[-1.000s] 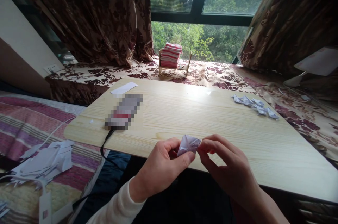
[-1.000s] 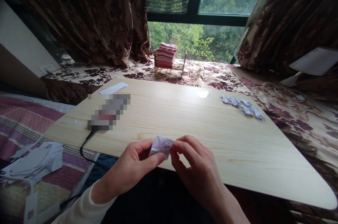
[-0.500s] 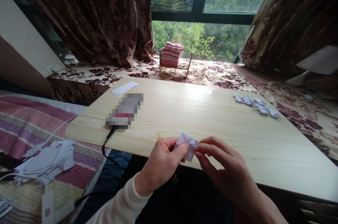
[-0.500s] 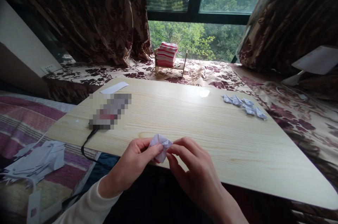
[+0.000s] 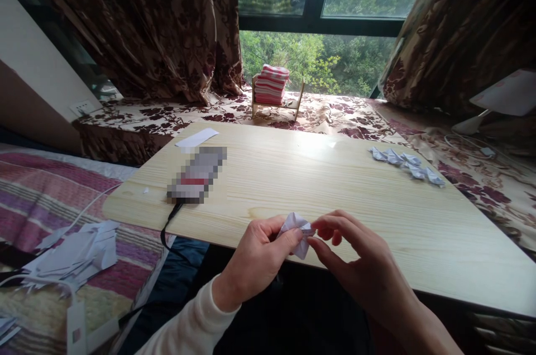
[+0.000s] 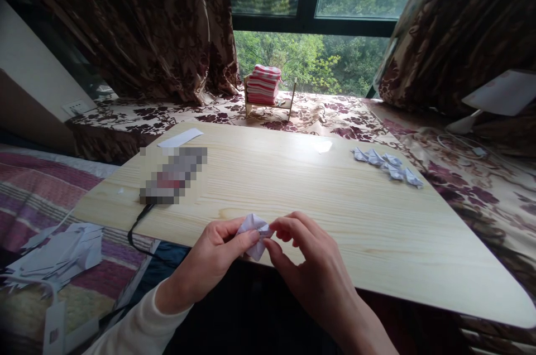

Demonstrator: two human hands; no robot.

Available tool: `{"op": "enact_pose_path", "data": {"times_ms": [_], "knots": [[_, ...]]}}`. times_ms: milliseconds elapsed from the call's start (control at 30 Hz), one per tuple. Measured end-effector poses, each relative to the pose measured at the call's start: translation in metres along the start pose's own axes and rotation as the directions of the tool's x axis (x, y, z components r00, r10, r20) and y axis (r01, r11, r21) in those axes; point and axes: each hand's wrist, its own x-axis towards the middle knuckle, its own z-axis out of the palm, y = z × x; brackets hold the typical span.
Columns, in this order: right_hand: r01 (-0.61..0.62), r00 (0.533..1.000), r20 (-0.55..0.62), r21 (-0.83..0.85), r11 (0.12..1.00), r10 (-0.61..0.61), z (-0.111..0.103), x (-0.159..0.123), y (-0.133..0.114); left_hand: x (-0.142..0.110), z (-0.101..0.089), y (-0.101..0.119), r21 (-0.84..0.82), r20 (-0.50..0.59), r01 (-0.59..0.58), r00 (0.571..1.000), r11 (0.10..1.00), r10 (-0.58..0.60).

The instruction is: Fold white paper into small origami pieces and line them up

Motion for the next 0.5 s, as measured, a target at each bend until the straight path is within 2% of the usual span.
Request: {"op": "enact_pose_path", "data": {"times_ms": [500], "knots": [[0.051,0.997,0.047,0.053,0.997,-0.054,0.0013,-0.0010,0.0015,0.0001,-0.0010,0.0020,0.087,0.008,0.009,1.000,0.996,-0.010]]}}
